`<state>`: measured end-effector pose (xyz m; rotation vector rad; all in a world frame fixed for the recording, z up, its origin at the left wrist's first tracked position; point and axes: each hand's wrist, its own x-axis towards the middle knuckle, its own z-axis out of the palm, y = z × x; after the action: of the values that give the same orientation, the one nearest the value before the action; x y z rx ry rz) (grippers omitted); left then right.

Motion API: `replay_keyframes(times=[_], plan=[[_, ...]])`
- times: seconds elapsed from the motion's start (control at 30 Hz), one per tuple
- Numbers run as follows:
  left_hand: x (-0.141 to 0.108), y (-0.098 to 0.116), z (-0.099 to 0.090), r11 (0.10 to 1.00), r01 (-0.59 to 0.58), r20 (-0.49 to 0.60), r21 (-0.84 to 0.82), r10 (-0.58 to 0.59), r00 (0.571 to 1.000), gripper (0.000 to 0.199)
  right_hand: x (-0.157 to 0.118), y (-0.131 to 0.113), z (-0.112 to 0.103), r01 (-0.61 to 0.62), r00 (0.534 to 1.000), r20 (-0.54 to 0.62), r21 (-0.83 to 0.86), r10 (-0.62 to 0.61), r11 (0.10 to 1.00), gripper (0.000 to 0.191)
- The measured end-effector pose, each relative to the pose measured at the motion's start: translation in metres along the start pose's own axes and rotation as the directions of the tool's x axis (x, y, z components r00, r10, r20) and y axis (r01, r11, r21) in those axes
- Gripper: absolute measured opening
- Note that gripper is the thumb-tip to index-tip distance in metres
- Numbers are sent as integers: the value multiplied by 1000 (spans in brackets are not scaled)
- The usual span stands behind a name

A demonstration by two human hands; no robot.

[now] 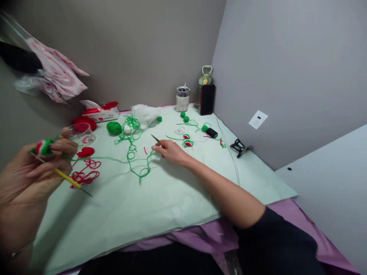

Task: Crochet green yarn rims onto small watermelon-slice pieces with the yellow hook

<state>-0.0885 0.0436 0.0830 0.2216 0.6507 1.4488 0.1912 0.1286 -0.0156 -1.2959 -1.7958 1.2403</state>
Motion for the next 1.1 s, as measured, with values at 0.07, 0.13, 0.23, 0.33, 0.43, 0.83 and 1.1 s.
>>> replay_keyframes(times=[0.07, 0.13, 0.23, 0.33, 0.43, 0.83, 1.1], plan=[[2, -2, -1, 1000, 8, -7, 16, -8, 1000, 52, -5, -10, -9, 52, 998, -42, -100, -56, 994, 36], [4, -5, 0, 999, 29, -6, 30, -29, 1000, 51, -12, -25, -7, 143, 989, 1, -281, -149, 949, 38], [6, -11, 3, 997, 65, -2, 41, -65, 998, 51, -21, -50, 9, 260, 965, 154, -478, -211, 839, 33], [7, -13, 7, 994, 88, 2, 65, -89, 996, 51, -22, -69, 30, 366, 930, 238, -530, -280, 765, 29], [6, -15, 10, 990, 88, -10, 113, -88, 996, 51, -18, -80, 49, 424, 905, 288, -563, -312, 709, 29], [0, -29, -4, 984, 152, 14, -95, -151, 988, 43, -15, -44, 71, 466, 858, 257, -753, -445, 464, 48], [0, -84, -9, 968, 248, -84, -44, -251, 964, 36, -70, -37, 70, 637, 178, 341, -755, -923, -156, 28]])
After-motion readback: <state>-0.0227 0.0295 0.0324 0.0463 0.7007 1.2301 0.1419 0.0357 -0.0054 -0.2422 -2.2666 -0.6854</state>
